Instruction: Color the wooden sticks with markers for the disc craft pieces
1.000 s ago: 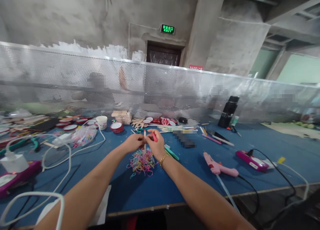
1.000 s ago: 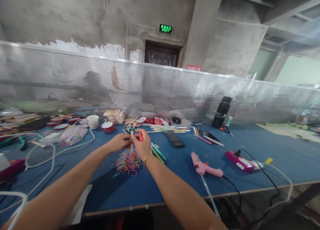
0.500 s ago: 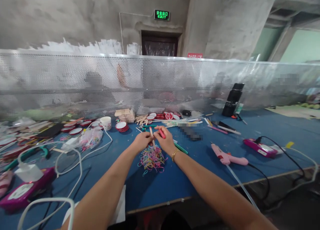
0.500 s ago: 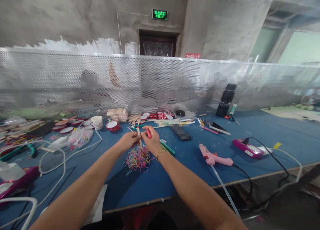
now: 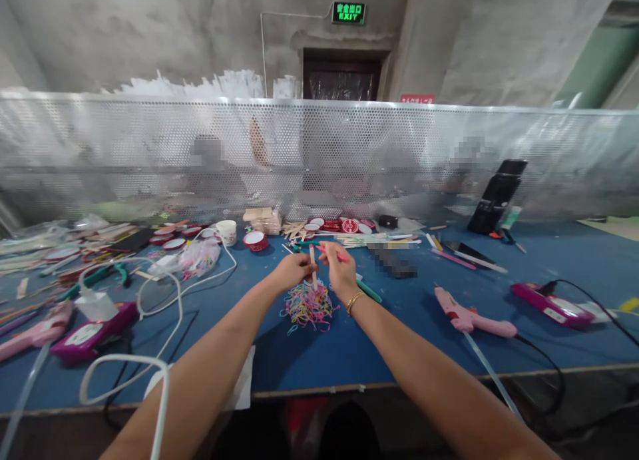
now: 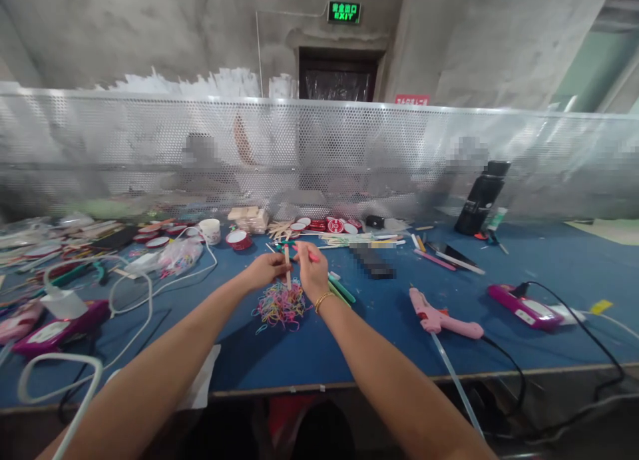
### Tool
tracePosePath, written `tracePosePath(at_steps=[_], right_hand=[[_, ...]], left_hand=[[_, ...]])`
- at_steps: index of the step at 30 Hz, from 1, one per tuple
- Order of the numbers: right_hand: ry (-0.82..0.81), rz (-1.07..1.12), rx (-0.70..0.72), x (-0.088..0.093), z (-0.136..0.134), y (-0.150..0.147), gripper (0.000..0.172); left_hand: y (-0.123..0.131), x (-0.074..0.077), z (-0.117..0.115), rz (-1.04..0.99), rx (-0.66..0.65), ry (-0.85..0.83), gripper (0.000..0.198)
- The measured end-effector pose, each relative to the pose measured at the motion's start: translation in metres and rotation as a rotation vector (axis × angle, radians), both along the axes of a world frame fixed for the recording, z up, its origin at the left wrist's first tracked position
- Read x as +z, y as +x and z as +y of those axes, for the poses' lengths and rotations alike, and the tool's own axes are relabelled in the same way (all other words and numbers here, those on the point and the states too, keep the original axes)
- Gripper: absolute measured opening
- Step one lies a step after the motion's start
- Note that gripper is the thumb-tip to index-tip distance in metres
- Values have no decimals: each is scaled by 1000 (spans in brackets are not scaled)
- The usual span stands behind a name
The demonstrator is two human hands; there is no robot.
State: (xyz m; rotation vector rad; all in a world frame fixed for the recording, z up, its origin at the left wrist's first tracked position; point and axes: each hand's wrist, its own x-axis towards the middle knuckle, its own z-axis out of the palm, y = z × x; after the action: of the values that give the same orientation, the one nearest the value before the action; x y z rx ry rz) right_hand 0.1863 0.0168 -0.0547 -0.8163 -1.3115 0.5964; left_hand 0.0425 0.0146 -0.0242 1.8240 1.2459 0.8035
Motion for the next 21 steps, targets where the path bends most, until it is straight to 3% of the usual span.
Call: tracePosePath(at_steps=[8,21], right_hand=[[59,-47,-53,-2,6,7,23],[119,-114,-32,5,-2,3,13]], left_hand=[[4,-11,4,-19,-30,11,22],[1,-8,4,-96,-15,-14,31]])
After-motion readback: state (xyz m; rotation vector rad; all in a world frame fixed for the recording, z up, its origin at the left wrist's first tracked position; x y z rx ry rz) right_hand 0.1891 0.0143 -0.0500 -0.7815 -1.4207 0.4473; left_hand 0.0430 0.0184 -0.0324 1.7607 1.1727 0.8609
